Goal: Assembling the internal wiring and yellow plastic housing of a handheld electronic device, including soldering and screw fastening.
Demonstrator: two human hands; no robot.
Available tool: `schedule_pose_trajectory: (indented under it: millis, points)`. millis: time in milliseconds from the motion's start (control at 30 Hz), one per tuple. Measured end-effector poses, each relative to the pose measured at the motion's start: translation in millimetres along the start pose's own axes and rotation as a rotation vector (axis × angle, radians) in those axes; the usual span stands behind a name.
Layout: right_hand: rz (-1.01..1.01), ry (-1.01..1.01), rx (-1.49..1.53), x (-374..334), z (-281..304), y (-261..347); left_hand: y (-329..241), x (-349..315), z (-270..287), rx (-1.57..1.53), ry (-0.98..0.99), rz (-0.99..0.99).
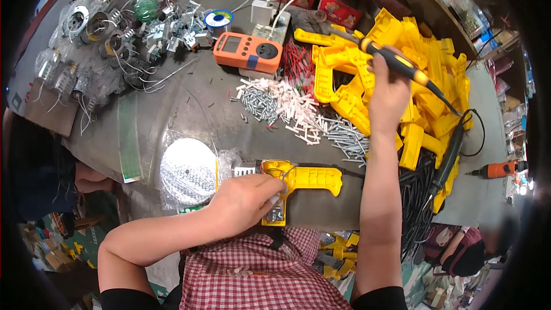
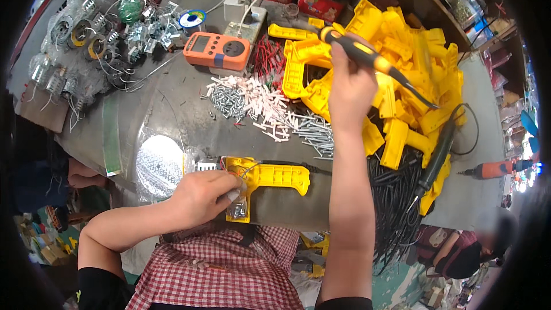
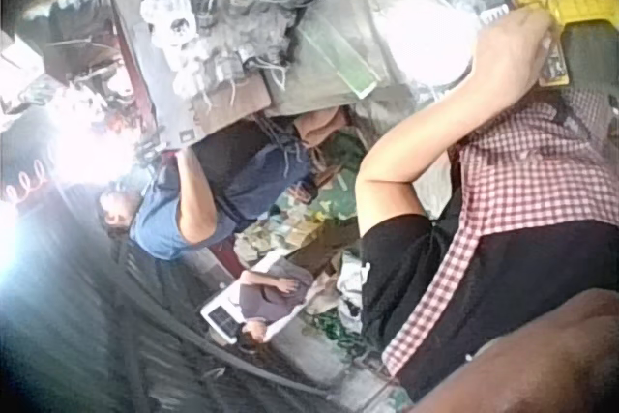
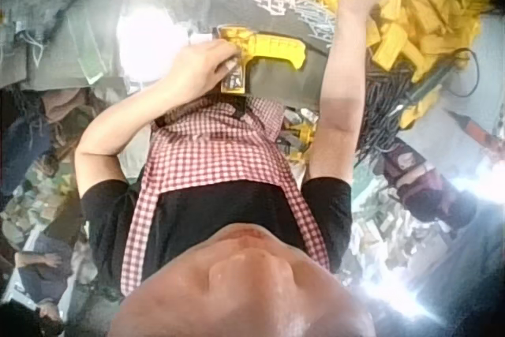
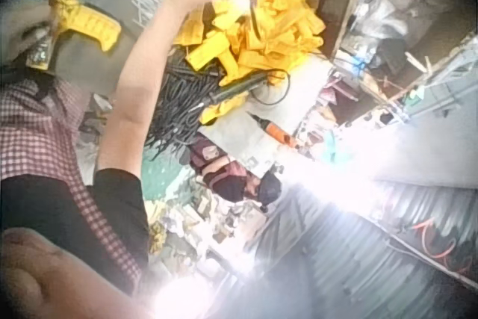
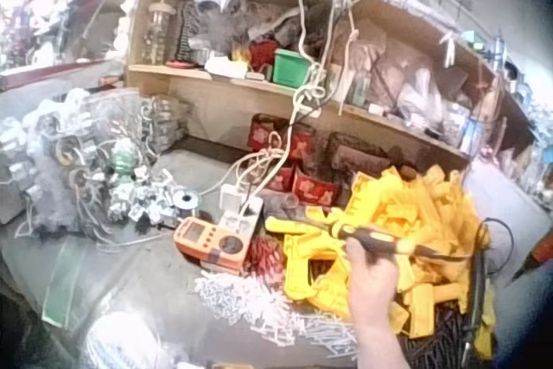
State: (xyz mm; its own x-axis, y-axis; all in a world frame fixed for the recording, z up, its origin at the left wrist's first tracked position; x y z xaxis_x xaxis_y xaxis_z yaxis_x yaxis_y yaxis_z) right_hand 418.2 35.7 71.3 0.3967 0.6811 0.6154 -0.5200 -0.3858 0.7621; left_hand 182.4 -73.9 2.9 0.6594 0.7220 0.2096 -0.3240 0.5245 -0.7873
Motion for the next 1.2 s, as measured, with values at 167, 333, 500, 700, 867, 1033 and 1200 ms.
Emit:
schedule_pose_trajectory:
  millis: [167, 333, 500, 700, 867, 1033, 1200]
  points:
    - [0.158, 0.019, -0.261, 39, -54, -27, -1, -1, -2, -0.015, 0.006, -0.008]
    - [-0.224, 0.598, -0.518, 37, -80, -76, -2, 3, 0, -0.003, 0.022, -0.017]
    - [-0.414, 1.508, -0.111, -77, -69, -4, 4, 0, 0, -0.043, 0.017, 0.003]
    - [-0.136, 1.402, -0.143, -121, -50, 3, 1, 4, -1, -0.059, 0.05, -0.021]
    - [-0.017, 1.193, -0.143, -124, -61, 32, 1, 4, 0, -0.007, 0.045, 0.004]
    - [-0.127, 1.188, -0.213, -121, -46, 16, 0, 2, -1, -0.026, 0.028, -0.011]
    - [-0.114, 1.187, -0.135, -130, -48, 3, 1, 3, -3, -0.022, 0.05, -0.011]
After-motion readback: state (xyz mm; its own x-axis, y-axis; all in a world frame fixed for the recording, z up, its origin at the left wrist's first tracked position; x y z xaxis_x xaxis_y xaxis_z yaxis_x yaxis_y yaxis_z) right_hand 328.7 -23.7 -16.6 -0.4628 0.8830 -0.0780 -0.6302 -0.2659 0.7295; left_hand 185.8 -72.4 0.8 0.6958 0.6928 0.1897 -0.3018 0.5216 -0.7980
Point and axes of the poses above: each hand's wrist, its own x-axis towards the middle knuckle, its own z-axis out of the back of the hand, y = z × x, the point moved 6 cm from there along x, towards the middle knuckle, and after that the axes turned 8 degrees about -x, right-handed, at the moved point
